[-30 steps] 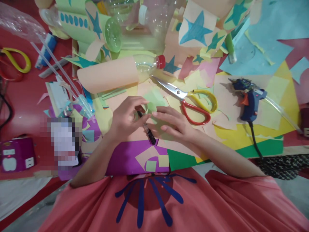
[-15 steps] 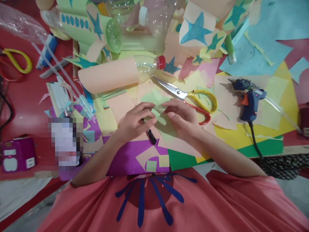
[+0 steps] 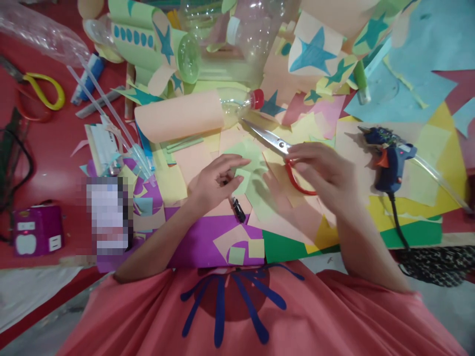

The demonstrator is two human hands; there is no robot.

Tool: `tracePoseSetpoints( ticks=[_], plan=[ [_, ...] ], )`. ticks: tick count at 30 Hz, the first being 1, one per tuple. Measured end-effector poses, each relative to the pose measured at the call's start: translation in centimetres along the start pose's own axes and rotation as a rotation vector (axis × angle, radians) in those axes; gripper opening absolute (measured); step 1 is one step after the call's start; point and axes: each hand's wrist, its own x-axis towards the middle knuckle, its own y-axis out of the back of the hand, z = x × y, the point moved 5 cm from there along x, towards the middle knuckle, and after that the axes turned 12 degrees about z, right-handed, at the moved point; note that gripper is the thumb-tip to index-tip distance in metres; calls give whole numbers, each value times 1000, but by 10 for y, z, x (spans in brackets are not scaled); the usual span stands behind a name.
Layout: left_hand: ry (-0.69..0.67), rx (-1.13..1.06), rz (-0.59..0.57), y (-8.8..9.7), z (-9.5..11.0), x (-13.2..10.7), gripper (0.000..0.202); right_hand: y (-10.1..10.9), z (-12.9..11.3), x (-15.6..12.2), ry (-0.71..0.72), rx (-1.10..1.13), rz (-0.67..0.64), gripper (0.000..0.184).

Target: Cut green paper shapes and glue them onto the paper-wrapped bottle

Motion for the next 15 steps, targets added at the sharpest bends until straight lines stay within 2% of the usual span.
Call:
tracePoseSetpoints(
  ticks=[2, 5, 7, 10, 13, 15],
  plan=[
    [-27, -29, 38, 1, -1, 0, 27, 41, 1, 2, -35, -243, 173, 8],
    [-23, -44, 87, 3, -3, -1, 30, 101, 20, -2, -383, -693, 417, 9],
    [-4, -35, 108, 3, -3, -2, 32, 125, 32, -7, -609, -913, 463, 26],
    [-2, -9, 124, 3, -2, -3, 34, 135, 47, -8, -795, -981, 398, 36],
    [-19, 11, 125, 3, -2, -3, 35, 136, 60, -11, -863, -853, 346, 27],
    [-27, 10, 130, 3, -2, -2, 36, 143, 69, -15, -886, -717, 409, 16]
  ],
)
